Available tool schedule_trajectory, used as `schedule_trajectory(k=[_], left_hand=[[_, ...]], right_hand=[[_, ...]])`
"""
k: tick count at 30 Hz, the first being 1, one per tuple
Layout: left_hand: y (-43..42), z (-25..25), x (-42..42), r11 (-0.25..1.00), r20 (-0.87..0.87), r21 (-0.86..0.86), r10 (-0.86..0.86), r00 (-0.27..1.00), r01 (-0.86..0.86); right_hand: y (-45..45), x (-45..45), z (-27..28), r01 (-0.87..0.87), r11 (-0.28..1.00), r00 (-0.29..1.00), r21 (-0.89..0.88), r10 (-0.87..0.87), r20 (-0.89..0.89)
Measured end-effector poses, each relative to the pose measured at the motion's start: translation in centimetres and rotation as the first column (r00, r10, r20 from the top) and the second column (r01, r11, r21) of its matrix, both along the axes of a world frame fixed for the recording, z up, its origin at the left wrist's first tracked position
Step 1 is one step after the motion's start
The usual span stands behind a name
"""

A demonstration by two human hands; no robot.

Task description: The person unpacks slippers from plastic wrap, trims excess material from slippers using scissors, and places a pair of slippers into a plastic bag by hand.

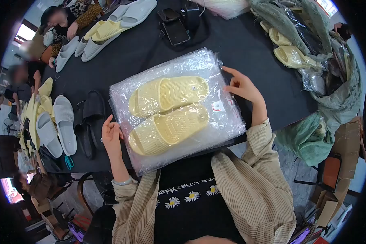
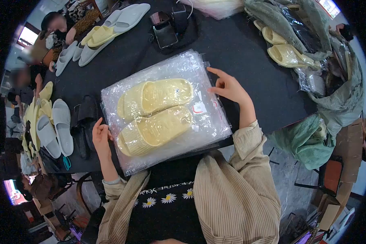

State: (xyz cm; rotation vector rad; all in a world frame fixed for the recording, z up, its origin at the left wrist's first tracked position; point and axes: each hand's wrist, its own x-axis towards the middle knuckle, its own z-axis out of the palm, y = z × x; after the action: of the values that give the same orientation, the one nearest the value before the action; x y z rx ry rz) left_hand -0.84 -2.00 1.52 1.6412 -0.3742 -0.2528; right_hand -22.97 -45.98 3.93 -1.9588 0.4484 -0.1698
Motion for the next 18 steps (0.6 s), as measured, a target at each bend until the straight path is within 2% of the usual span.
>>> schedule_trajectory(k=[1,2,3,4,5,6,7,8,9,11,12,13,15,17,18], left_hand=[[0.3,-0.6,-0.2,1.000,0.000,0.001,-0.001,1.000,0.001],[0.7,-1.1,-0.4,0.983,0.237,0.168,0.032,0.971,-0.074],[1.1,-1.2,-0.7,0.933,0.463,0.307,0.025,0.886,-0.187],[1.6,-1.3,-1.1,0.945,0.321,0.307,0.009,0.947,-0.113],[1.4,-1.8,-1.4,0.944,0.323,0.307,0.018,0.946,-0.122],[0.7,-2.6,-2.1,1.000,0.103,0.014,0.002,0.995,-0.004],[0.1,-3.0,-2.7,0.952,-0.103,-0.303,-0.080,0.992,0.045],[-0.3,-3.1,-2.8,0.949,-0.138,-0.276,-0.194,0.971,0.150],[-0.8,-3.1,-2.8,0.951,-0.136,-0.278,-0.180,0.974,0.136],[-1.8,-2.9,-2.5,0.946,-0.131,-0.277,-0.208,0.969,0.165],[-1.9,-2.8,-2.3,0.943,-0.126,-0.278,-0.224,0.966,0.183],[-1.9,-2.7,-2.2,0.943,-0.117,-0.281,-0.216,0.969,0.176],[-2.0,-3.1,-1.9,0.959,-0.028,-0.214,-0.198,0.980,0.188],[-1.9,-3.4,-1.8,0.952,-0.008,-0.246,-0.190,0.982,0.183],[-1.8,-2.8,-1.9,0.983,0.101,-0.030,-0.177,0.979,0.181]], right_hand=[[-0.1,0.2,-0.2,0.063,0.995,0.990,-0.076,-0.053,0.130],[-0.2,0.2,-0.2,0.061,0.995,0.990,-0.076,-0.051,0.130],[0.0,0.2,0.0,0.096,0.993,0.980,-0.063,-0.084,0.179],[0.2,0.4,0.1,0.129,0.991,0.967,-0.047,-0.115,0.227],[0.4,0.7,-0.2,0.119,0.992,0.968,-0.046,-0.106,0.228],[0.7,1.0,-0.7,0.046,0.992,0.946,-0.117,-0.006,0.324],[1.0,1.2,-0.9,-0.022,0.980,0.907,-0.195,0.102,0.409],[1.2,1.3,-0.9,-0.108,0.968,0.912,-0.225,0.186,0.367],[1.9,1.6,-0.6,-0.122,0.966,0.908,-0.227,0.201,0.367],[3.4,2.4,0.4,-0.211,0.874,0.871,-0.437,0.371,0.323],[3.5,2.6,0.3,-0.258,0.847,0.878,-0.464,0.407,0.254],[3.6,2.6,0.2,-0.263,0.843,0.872,-0.470,0.416,0.259],[4.4,2.5,0.7,-0.184,0.749,0.896,-0.637,0.394,0.204],[5.0,2.5,2.2,-0.206,0.695,0.896,-0.689,0.417,0.154],[5.4,2.5,2.9,-0.231,0.670,0.882,-0.706,0.450,0.139]])
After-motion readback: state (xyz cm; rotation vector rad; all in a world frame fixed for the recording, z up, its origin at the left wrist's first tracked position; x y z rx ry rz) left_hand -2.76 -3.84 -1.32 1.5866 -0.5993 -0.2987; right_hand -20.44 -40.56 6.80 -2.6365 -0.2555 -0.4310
